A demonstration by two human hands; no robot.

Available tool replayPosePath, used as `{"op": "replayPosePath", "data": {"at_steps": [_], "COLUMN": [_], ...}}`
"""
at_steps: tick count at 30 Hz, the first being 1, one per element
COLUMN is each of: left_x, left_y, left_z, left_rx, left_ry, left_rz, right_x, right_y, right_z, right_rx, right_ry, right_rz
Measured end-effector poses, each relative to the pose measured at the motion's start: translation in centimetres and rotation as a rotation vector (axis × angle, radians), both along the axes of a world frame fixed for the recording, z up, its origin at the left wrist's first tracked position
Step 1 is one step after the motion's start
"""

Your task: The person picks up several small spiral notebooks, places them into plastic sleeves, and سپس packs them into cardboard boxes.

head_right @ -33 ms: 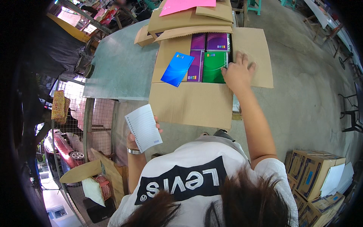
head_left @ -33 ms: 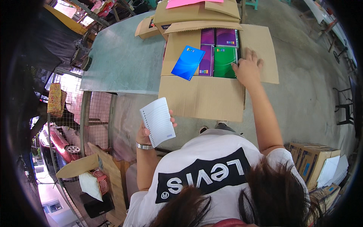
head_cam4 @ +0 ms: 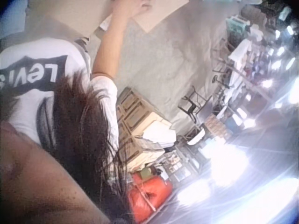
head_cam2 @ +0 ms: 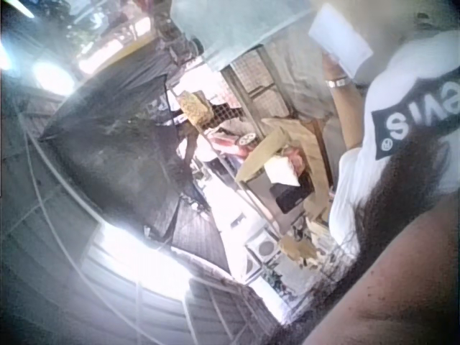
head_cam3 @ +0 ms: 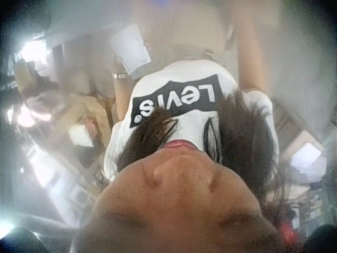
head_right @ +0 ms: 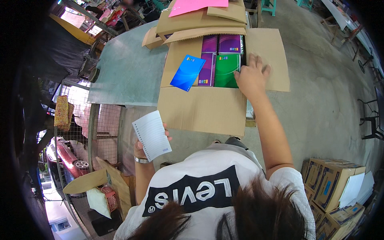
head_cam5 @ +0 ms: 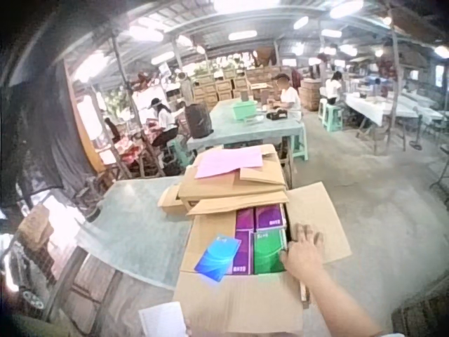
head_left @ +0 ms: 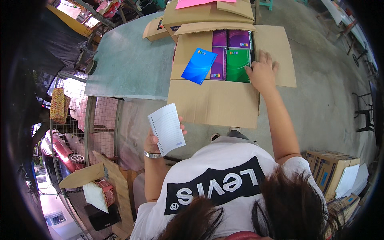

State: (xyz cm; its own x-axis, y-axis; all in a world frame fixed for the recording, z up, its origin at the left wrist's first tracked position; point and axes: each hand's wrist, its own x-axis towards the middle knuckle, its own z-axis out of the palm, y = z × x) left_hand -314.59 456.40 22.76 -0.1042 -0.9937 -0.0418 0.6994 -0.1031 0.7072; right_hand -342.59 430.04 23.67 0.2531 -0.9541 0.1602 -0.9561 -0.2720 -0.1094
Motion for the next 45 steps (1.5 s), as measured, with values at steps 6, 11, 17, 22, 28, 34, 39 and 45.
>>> {"op": "replayPosePath", "data": {"at_steps": [6,11,17,22,28,34,39,45], "left_x": [-0.6,-1.1,-5.1,-10.2,-17.0,-24.0,-30.4,-42.1], "left_y": [1.3,2.4,1.7,2.0,5.1,10.0,15.6,24.6], "left_z": [-0.5,-0.8,-0.1,0.6,-1.4,-1.8,-1.6,-3.7], "left_rx": [0.025,-0.017,-0.05,-0.071,-0.042,-0.068,-0.209,-0.33], "left_ry": [0.02,0.016,0.13,0.273,0.308,0.301,0.27,0.276], "left_rz": [0.111,0.21,0.45,0.728,0.975,1.218,1.443,1.69], "right_x": [0.2,1.1,7.5,10.2,10.0,10.3,11.0,10.0], "right_y": [0.4,-1.0,-4.1,-3.7,-5.7,-8.6,-3.8,10.0], "right_z": [-0.4,2.7,5.9,1.1,-1.0,-3.0,0.2,3.4], "right_rx": [-0.04,-0.115,0.268,0.028,0.18,0.269,0.645,0.973], "right_ry": [0.06,-0.03,-0.513,-0.221,-0.255,-0.7,-1.088,-0.94], "right_rz": [0.015,0.125,0.564,0.68,0.724,0.937,1.029,1.264]}}
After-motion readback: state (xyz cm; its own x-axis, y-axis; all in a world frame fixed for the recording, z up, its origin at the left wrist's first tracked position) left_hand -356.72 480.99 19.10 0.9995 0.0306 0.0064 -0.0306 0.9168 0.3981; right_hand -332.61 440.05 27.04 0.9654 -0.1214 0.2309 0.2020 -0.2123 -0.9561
